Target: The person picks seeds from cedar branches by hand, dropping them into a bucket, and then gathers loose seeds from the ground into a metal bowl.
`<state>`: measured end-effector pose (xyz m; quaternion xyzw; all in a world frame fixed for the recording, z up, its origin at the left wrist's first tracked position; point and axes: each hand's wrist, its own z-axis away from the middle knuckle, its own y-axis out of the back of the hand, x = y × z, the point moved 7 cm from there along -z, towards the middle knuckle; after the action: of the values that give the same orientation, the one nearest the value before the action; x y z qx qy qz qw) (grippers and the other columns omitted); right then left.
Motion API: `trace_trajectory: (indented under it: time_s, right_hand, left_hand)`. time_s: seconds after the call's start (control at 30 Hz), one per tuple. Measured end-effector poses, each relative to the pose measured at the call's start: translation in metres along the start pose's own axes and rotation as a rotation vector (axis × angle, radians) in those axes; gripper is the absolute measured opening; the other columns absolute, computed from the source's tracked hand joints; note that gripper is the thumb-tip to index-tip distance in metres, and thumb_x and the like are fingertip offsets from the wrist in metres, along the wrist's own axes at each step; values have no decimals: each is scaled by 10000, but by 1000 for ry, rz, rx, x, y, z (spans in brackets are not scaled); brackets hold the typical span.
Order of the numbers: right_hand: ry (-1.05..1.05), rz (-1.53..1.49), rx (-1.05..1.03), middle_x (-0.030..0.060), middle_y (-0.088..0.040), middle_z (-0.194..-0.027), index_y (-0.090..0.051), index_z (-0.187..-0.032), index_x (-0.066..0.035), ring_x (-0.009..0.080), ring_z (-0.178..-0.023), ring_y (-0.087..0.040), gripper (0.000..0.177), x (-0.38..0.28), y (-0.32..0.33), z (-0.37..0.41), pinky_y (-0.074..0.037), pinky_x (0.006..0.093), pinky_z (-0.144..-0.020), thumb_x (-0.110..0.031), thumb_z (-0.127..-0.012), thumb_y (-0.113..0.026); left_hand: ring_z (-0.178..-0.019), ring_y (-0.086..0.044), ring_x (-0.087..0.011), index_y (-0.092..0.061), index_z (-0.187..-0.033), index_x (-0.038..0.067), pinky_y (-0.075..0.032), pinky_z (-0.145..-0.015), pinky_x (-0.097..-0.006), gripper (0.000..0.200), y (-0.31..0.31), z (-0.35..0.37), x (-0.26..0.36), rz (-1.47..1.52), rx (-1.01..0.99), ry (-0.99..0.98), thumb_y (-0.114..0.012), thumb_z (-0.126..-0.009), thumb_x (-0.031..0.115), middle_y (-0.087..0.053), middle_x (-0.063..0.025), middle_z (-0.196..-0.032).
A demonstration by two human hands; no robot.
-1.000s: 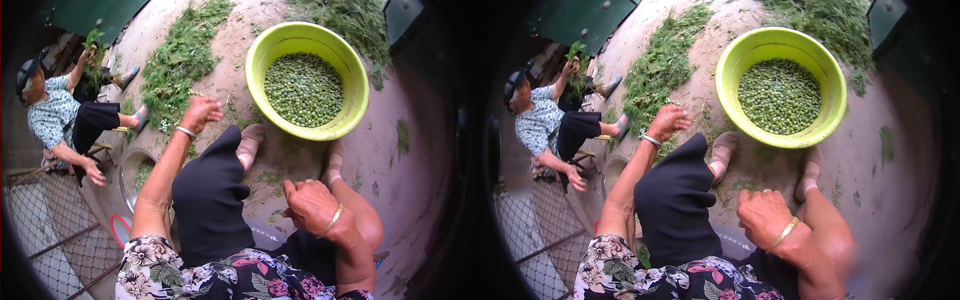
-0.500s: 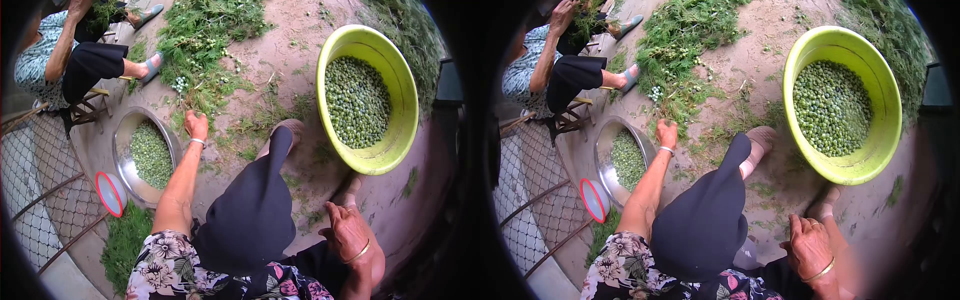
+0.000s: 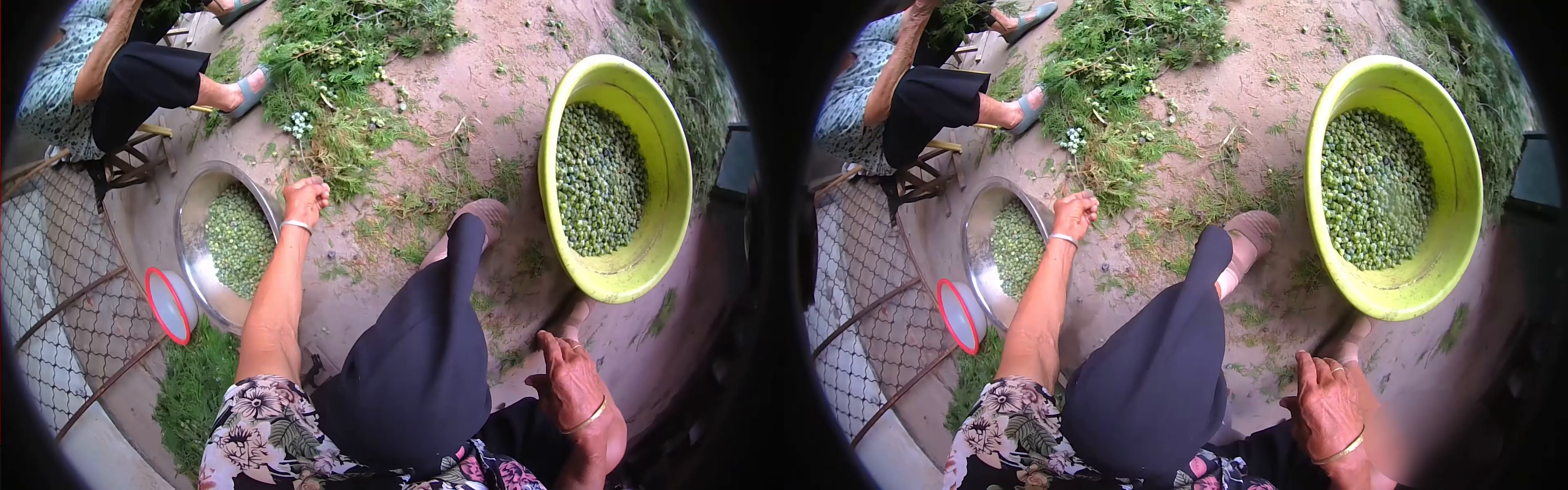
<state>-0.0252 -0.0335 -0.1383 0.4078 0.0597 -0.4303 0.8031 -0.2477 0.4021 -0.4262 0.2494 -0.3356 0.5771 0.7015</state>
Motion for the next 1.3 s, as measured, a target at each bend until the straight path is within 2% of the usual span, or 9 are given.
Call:
trace_trajectory:
  time_s: [0.07,0.1,0.2,0.23,0.37,0.6,0.8,0.9,1.3]
  right_hand:
    - [1,1,14,216,-567,-1042,-441,-1189,63,372,-996,-522,617,-4,1,-3,-409,414,-867,-97,-661,-717]
    - [-5,-3,28,211,-577,-1046,-443,-1183,61,379,-989,-529,621,-4,2,-3,-418,410,-863,-69,-644,-724]
    - [5,22,27,207,-577,-1043,-440,-1181,59,377,-977,-532,615,-4,0,-5,-420,417,-852,-66,-648,-721]
    - [5,22,30,207,-577,-1043,-440,-1181,59,377,-977,-532,615,-3,0,-5,-420,417,-852,-66,-648,-721]
    - [1,32,37,205,-578,-1031,-433,-1183,56,376,-961,-534,611,-2,1,-5,-419,421,-841,-61,-654,-715]
    - [5,41,33,201,-579,-1014,-432,-1181,59,373,-956,-536,608,-6,3,-7,-423,415,-833,-50,-654,-713]
    - [8,71,49,206,-581,-1008,-444,-1176,57,374,-953,-540,599,-9,5,-7,-427,413,-835,-46,-651,-711]
    - [37,133,71,199,-577,-993,-446,-1183,74,344,-952,-539,585,-5,3,-6,-401,410,-861,-122,-694,-698]
    - [-11,234,140,167,-594,-868,-492,-1029,26,322,-860,-575,427,1,8,8,-440,415,-745,-120,-687,-703]
  left_hand:
    - [-633,-599,-209,-575,-955,-59,-468,-495,-287,291,35,-23,-10,-924,213,-202,-671,-680,-45,-621,-149,-764]
    - [-731,-605,-347,-544,-1116,-40,-498,-747,-365,611,-2,31,33,-965,383,-427,-775,-578,133,-617,-164,-788]
    - [-933,-591,-346,-477,-1252,-18,-453,-874,-341,741,-9,-1,23,-1123,287,-593,-774,-589,122,-617,-193,-946]
    - [-1041,-558,-331,-459,-1276,-14,-419,-932,-337,768,-2,-24,0,-861,134,-292,-779,-594,137,-581,-218,-1101]
    - [-994,-599,-319,-581,-1147,7,-454,-892,-355,585,-11,-47,-39,-881,-2,-229,-762,-616,173,-617,-208,-1089]
    - [-909,-599,-375,-649,-990,18,-460,-856,-407,393,-55,114,-51,-1350,-198,-511,-686,-652,215,-639,-219,-950]
    - [-794,-620,-283,-640,-949,-6,-486,-761,-387,322,-29,166,-84,-1117,-271,-577,-686,-670,148,-657,-153,-866]
    - [-692,-561,-107,-616,-868,-18,-499,-611,-279,115,6,140,-91,-447,-70,39,-599,-756,-33,-613,-53,-844]
    - [-864,-600,-266,-572,-976,1,-507,-706,-342,265,-52,186,103,318,-528,-158,-622,-724,-62,-602,-94,-929]
